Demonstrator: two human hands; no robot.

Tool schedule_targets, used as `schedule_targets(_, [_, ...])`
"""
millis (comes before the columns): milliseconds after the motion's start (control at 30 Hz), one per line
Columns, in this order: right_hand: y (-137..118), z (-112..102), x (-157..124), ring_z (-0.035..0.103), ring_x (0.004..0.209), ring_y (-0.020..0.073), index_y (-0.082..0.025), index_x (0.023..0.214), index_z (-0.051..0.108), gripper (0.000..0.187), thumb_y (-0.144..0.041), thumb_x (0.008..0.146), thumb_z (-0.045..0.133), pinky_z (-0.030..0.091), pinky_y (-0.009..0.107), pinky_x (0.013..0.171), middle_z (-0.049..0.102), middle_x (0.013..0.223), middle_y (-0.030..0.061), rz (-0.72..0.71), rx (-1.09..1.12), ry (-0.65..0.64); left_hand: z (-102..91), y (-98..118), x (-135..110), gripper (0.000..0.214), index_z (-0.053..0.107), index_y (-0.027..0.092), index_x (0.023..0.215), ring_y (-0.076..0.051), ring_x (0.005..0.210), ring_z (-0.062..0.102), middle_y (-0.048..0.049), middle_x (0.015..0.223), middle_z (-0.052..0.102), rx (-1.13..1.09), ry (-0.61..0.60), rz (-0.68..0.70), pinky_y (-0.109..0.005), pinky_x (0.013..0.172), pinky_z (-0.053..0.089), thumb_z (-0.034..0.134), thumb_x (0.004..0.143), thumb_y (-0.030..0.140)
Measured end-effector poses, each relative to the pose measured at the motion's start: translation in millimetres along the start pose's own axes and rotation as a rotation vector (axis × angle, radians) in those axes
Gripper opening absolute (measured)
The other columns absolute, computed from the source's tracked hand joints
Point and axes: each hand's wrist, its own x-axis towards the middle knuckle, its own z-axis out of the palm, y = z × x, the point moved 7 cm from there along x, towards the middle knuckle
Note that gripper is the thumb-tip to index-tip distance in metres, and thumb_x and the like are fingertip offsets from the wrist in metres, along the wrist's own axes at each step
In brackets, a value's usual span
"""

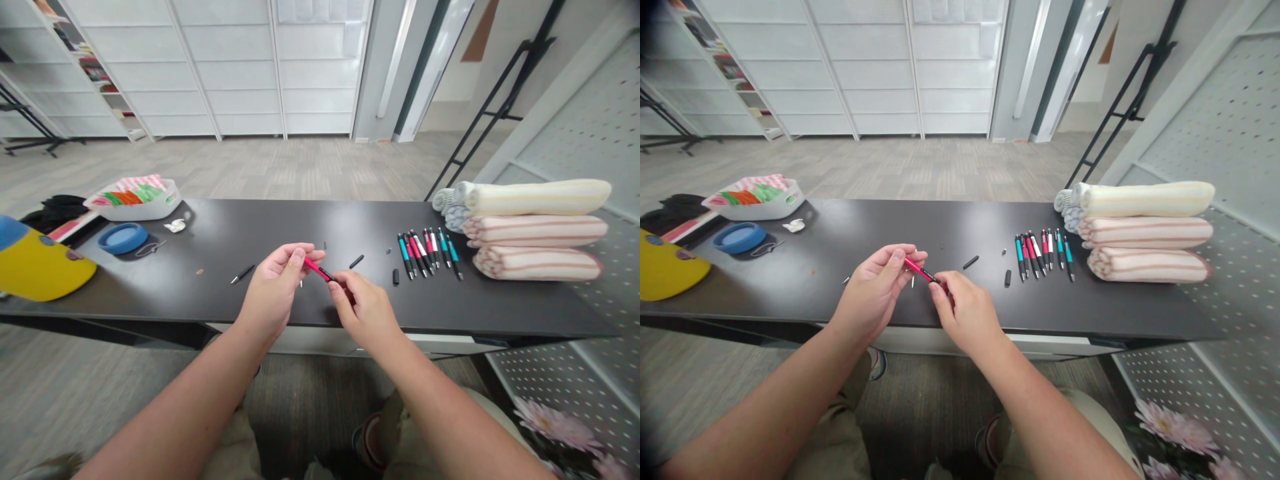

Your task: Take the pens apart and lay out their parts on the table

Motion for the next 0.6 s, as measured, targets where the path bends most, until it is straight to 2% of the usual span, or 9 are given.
schedule_targets(167, [8, -2, 0, 0.057, 0.06, 0.0135, -0.022, 0.109, 0.068, 0.018, -0.037, 0.099, 0.065, 0.045, 0.027, 0.059, 0.066, 0.077, -0.0009, 0.078, 0.167, 0.016, -3.4, -6, 3, 0.031, 0.072, 0.016, 0.104, -0.022, 0.107, 0.074, -0.0108, 0.104, 0.08, -0.014, 0.026, -0.02, -0.038, 0.104, 0.053, 0.077, 0.091, 0.044])
schedule_targets(400, [29, -4, -5, 0.046, 0.053, 0.0119, -0.023, 0.104, 0.063, 0.028, -0.049, 0.095, 0.069, 0.038, 0.025, 0.05, 0.052, 0.066, -0.0058, 0.273, 0.485, 0.099, 5.9, -13, 1, 0.03, 0.071, 0.015, 0.099, -0.021, 0.101, 0.075, -0.0095, 0.099, 0.079, 0.033, -0.04, -0.026, -0.037, 0.101, 0.055, 0.076, 0.092, 0.043])
schedule_targets(500, [34, -2, -4, 0.044, 0.051, 0.0109, -0.023, 0.103, 0.06, 0.034, -0.054, 0.094, 0.069, 0.036, 0.024, 0.046, 0.05, 0.066, -0.0063, 0.347, 0.592, 0.077, 3.5, -16, 3, 0.03, 0.071, 0.015, 0.1, -0.019, 0.09, 0.075, -0.0089, 0.096, 0.079, 0.185, -0.106, -0.042, -0.034, 0.092, 0.057, 0.072, 0.095, 0.045])
schedule_targets(600, [37, -3, -3, 0.044, 0.051, 0.0099, -0.022, 0.102, 0.059, 0.036, -0.056, 0.094, 0.069, 0.036, 0.023, 0.045, 0.056, 0.07, -0.0047, 0.369, 0.644, 0.08, 1.7, -16, 5, 0.031, 0.072, 0.017, 0.1, -0.017, 0.078, 0.073, -0.0085, 0.09, 0.08, 0.426, -0.257, -0.059, -0.03, 0.08, 0.056, 0.069, 0.096, 0.047])
